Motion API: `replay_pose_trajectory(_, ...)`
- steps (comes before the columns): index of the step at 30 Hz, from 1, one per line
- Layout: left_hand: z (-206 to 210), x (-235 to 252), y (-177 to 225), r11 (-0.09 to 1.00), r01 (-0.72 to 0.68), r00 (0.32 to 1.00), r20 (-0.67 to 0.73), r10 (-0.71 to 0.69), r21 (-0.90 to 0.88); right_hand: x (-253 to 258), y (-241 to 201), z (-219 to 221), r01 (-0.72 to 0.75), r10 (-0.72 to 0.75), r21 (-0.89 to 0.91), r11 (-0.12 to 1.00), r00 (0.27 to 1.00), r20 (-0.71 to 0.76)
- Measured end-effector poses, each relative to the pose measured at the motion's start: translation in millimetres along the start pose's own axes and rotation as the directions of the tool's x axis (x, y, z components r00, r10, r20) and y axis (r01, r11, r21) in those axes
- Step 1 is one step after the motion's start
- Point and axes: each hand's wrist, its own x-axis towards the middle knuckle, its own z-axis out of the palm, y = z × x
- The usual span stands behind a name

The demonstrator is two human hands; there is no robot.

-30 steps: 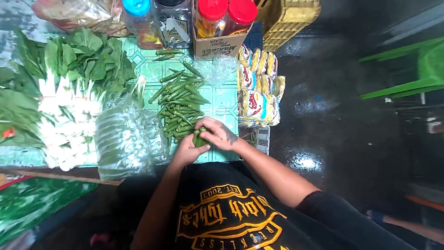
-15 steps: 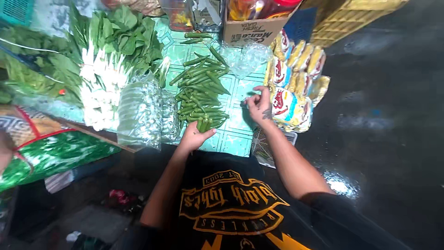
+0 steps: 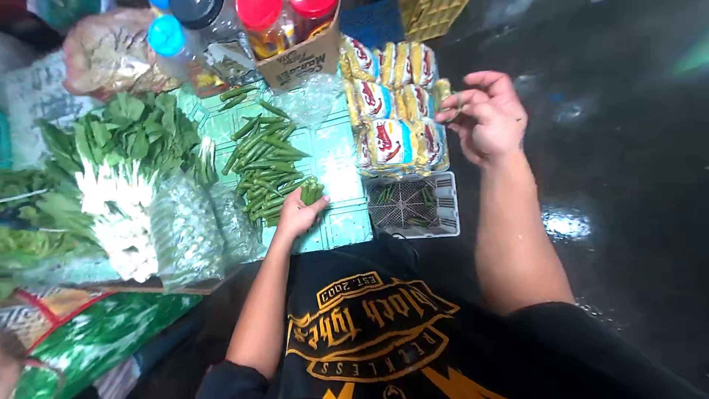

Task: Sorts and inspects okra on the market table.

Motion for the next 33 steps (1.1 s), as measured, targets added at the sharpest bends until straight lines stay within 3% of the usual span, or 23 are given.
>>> replay_pose_trajectory(4, 3, 6, 7, 0.992, -0.075, 0.997, 0.033, 0.072, 0.097, -22, -2, 7, -0.081, 0.087, -0.264, 0.961, 0.996, 0.012)
replay_pose_trajectory(6, 4, 7, 16, 0.979, -0.12, 0.992, 0.06, 0.112, 0.166, -29, 7, 26, 0.057, 0.008, -0.357, 0.932, 0.984, 0.179)
replay_pose_trajectory(8, 4, 6, 28, 0.955, -0.163, 0.985, 0.09, 0.145, 0.246, -31, 10, 58, 0.25, -0.054, -0.452, 0.856, 0.914, 0.403)
replay_pose_trajectory(11, 7, -1, 34, 0.888, -0.266, 0.963, 0.135, 0.231, 0.374, -43, -1, 114, 0.398, 0.042, -0.481, 0.781, 0.736, 0.676)
replay_pose_trajectory(14, 3, -7, 41, 0.785, -0.319, 0.947, 0.147, 0.286, 0.531, -48, -2, 151, 0.536, 0.092, -0.496, 0.683, 0.611, 0.787)
replay_pose_trajectory(16, -3, -10, 41, 0.76, -0.313, 0.947, 0.121, 0.299, 0.57, -51, 1, 156, 0.565, 0.136, -0.516, 0.643, 0.579, 0.804)
replay_pose_trajectory(18, -11, -11, 33, 0.884, -0.289, 0.957, 0.095, 0.273, 0.369, -53, 9, 148, 0.531, 0.128, -0.479, 0.699, 0.566, 0.814)
replay_pose_trajectory(20, -12, -14, 22, 0.976, -0.173, 0.98, 0.08, 0.184, -0.129, -55, 24, 133, 0.348, 0.09, -0.326, 0.879, 0.551, 0.83)
replay_pose_trajectory(21, -8, -16, 18, 0.898, -0.077, 0.986, 0.102, 0.133, -0.433, -59, 36, 127, 0.186, 0.006, -0.136, 0.973, 0.57, 0.821)
replay_pose_trajectory(22, -4, -20, 16, 0.761, 0.006, 0.985, 0.134, 0.106, -0.648, -68, 49, 124, -0.012, -0.083, 0.114, 0.993, 0.618, 0.782)
replay_pose_trajectory(23, 0, -24, 14, 0.649, 0.019, 0.984, 0.13, 0.123, -0.761, -80, 60, 126, -0.196, -0.13, 0.355, 0.914, 0.688, 0.714)
replay_pose_trajectory(24, 6, -26, 15, 0.582, -0.04, 0.98, 0.08, 0.18, -0.812, -92, 67, 134, -0.332, -0.129, 0.551, 0.766, 0.76, 0.637)
replay_pose_trajectory(26, 20, -31, 21, 0.516, -0.22, 0.949, -0.06, 0.308, -0.828, -110, 69, 155, -0.443, -0.015, 0.724, 0.528, 0.848, 0.53)
replay_pose_trajectory(28, 28, -32, 28, 0.635, -0.465, 0.879, -0.236, 0.414, -0.617, -119, 60, 169, -0.434, -0.002, 0.709, 0.556, 0.852, 0.523)
replay_pose_trajectory(29, 27, -30, 30, 0.745, -0.566, 0.822, -0.306, 0.48, -0.352, -117, 54, 170, -0.41, -0.048, 0.687, 0.6, 0.839, 0.543)
replay_pose_trajectory(30, 22, -28, 31, 0.815, -0.579, 0.775, -0.324, 0.543, -0.022, -113, 46, 170, -0.364, -0.085, 0.661, 0.656, 0.835, 0.544)
replay_pose_trajectory(31, 17, -27, 34, 0.795, -0.536, 0.738, -0.299, 0.605, 0.284, -107, 38, 168, -0.305, -0.119, 0.626, 0.718, 0.833, 0.541)
replay_pose_trajectory(33, 12, -32, 44, 0.659, -0.41, 0.712, -0.229, 0.663, 0.631, -96, 25, 162, -0.171, -0.178, 0.535, 0.827, 0.824, 0.538)
